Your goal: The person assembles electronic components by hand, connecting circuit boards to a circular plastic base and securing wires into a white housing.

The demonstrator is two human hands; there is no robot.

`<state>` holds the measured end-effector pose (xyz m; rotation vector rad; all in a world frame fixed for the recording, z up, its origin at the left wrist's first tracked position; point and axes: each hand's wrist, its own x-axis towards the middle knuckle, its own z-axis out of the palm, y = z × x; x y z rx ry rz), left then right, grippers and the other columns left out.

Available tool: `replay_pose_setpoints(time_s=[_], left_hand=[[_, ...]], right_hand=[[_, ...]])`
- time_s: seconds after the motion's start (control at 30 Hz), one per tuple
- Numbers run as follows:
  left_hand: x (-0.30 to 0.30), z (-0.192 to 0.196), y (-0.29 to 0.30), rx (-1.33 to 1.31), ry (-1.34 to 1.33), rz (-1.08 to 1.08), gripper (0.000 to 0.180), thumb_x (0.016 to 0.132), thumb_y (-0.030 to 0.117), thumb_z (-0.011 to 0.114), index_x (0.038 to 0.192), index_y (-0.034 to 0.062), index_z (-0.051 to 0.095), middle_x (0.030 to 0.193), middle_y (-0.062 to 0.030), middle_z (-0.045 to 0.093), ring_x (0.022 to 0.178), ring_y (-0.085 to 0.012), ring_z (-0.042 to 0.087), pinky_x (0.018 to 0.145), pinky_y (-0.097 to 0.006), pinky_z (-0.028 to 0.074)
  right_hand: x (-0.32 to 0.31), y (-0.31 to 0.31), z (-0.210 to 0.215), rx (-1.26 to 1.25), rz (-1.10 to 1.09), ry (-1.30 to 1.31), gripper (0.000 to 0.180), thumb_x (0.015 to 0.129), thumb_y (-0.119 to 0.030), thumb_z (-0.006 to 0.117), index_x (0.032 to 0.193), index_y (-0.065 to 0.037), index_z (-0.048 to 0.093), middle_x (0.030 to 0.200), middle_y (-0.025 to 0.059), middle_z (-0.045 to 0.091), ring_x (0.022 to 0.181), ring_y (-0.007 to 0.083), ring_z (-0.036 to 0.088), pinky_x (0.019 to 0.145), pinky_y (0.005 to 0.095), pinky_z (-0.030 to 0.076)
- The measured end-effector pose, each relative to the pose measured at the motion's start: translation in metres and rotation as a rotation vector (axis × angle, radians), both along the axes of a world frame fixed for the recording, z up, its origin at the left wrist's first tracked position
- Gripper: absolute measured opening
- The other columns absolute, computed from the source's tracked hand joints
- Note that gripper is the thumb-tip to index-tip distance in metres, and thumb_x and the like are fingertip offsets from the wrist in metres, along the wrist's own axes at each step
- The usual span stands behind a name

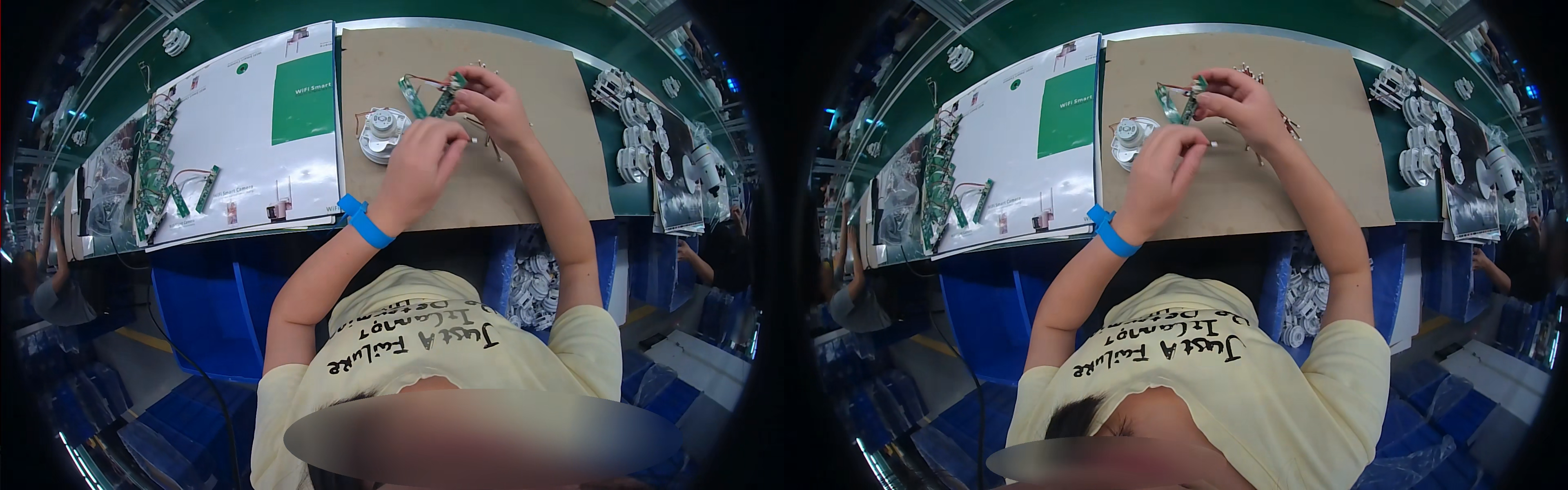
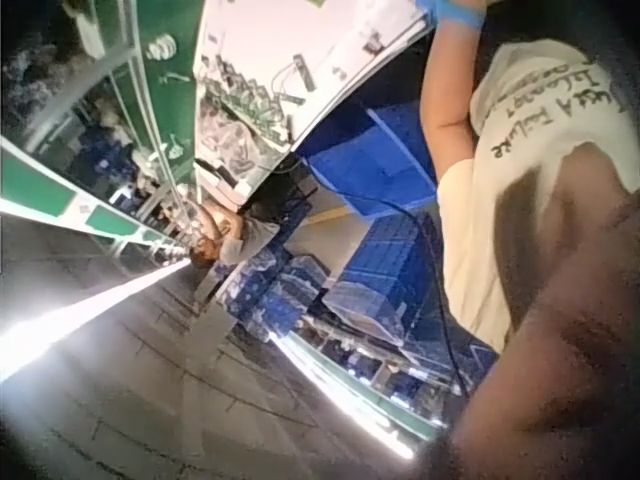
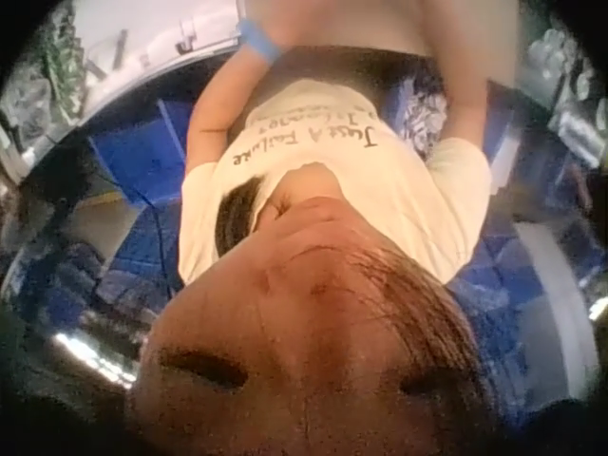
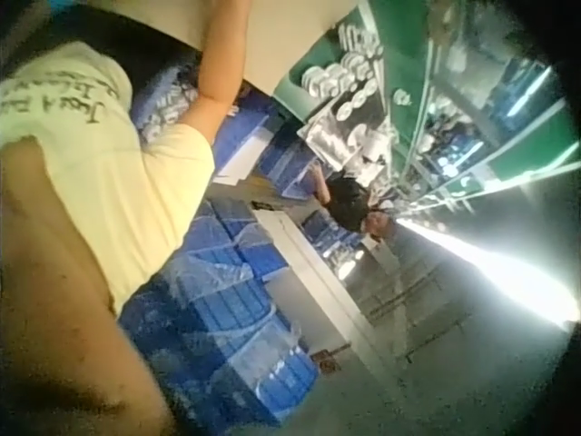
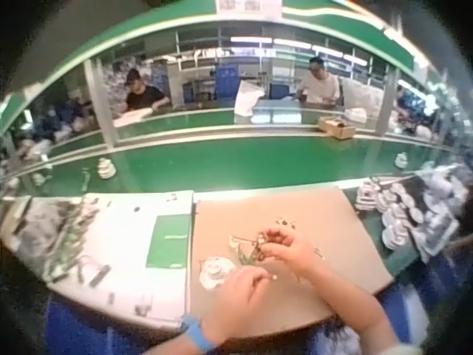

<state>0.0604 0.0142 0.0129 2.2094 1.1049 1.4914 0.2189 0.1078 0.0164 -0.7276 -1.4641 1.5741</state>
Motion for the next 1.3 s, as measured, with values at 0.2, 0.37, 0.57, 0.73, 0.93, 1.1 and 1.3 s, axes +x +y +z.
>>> replay_pose_setpoints(time_s=[0.2, 0.37, 0.57, 0.73, 0.93, 1.1, 1.3], left_hand=[[-0.002, 0.001, 0.000, -0.490, -0.493, -0.038, 0.015, 0.088, 0.010, 0.057, 0.092, -0.0035, 0.055, 0.088, -0.0091, 0.057, 0.075, -0.0167, 0.057, 0.064, -0.027, 0.045], [-0.006, -0.001, 0.000, -0.613, -0.664, -0.103, 0.017, 0.090, 0.013, 0.055, 0.093, -0.0038, 0.055, 0.087, -0.0069, 0.059, 0.074, -0.0102, 0.057, 0.065, -0.024, 0.045], [-0.013, 0.005, 0.000, -0.673, -0.577, -0.099, 0.020, 0.090, 0.015, 0.053, 0.091, -0.0044, 0.057, 0.078, -0.0055, 0.061, 0.072, -0.0095, 0.056, 0.064, -0.025, 0.045], [-0.019, 0.009, 0.005, -0.797, -0.429, -0.087, 0.018, 0.090, 0.016, 0.054, 0.091, -0.0019, 0.060, 0.075, 0.0016, 0.054, 0.068, -0.0044, 0.046, 0.059, -0.021, 0.037], [-0.019, 0.009, 0.004, -0.782, -0.489, -0.117, 0.019, 0.090, 0.016, 0.054, 0.091, -0.0019, 0.060, 0.073, 0.0010, 0.054, 0.065, -0.0037, 0.044, 0.058, -0.020, 0.036], [-0.021, 0.013, -0.006, -0.285, -0.112, 0.174, 0.016, 0.083, 0.014, 0.059, 0.094, 0.0020, 0.061, 0.079, -0.0046, 0.059, 0.071, -0.0165, 0.053, 0.069, -0.031, 0.042], [-0.056, 0.014, 0.012, 0.075, 0.310, 0.681, 0.031, 0.073, 0.014, 0.065, 0.102, 0.0082, 0.060, 0.085, -0.0063, 0.060, 0.078, -0.0251, 0.057, 0.074, -0.039, 0.043]], right_hand=[[-0.001, -0.038, -0.010, 0.197, -0.058, 0.100, 0.035, 0.088, 0.000, 0.054, 0.122, 0.004, 0.049, 0.116, 0.0176, 0.059, 0.098, 0.0212, 0.061, 0.083, 0.0327, 0.052], [-0.004, -0.047, -0.018, 0.269, -0.049, 0.083, 0.036, 0.088, 0.002, 0.054, 0.123, 0.004, 0.047, 0.117, 0.0180, 0.058, 0.102, 0.0224, 0.060, 0.086, 0.0334, 0.052], [-0.006, -0.051, -0.019, 0.346, -0.086, 0.000, 0.036, 0.086, 0.003, 0.056, 0.122, 0.005, 0.050, 0.117, 0.0168, 0.059, 0.102, 0.0207, 0.060, 0.086, 0.0318, 0.052], [0.000, -0.050, -0.015, 0.618, -0.143, -0.256, 0.035, 0.082, 0.009, 0.058, 0.116, 0.008, 0.053, 0.114, 0.0187, 0.060, 0.102, 0.0217, 0.061, 0.087, 0.0329, 0.051], [0.000, -0.045, -0.021, 0.572, -0.096, -0.265, 0.034, 0.081, 0.009, 0.060, 0.114, 0.009, 0.054, 0.111, 0.0194, 0.061, 0.099, 0.0229, 0.062, 0.083, 0.0349, 0.054], [-0.003, -0.050, -0.019, 0.507, -0.187, -0.095, 0.034, 0.080, 0.005, 0.063, 0.113, 0.005, 0.058, 0.106, 0.0119, 0.065, 0.082, 0.0154, 0.066, 0.074, 0.0272, 0.054], [-0.005, -0.054, -0.004, 0.447, -0.239, -0.175, 0.031, 0.081, 0.003, 0.062, 0.112, 0.005, 0.058, 0.104, 0.0097, 0.066, 0.079, 0.0130, 0.065, 0.070, 0.0232, 0.052]])
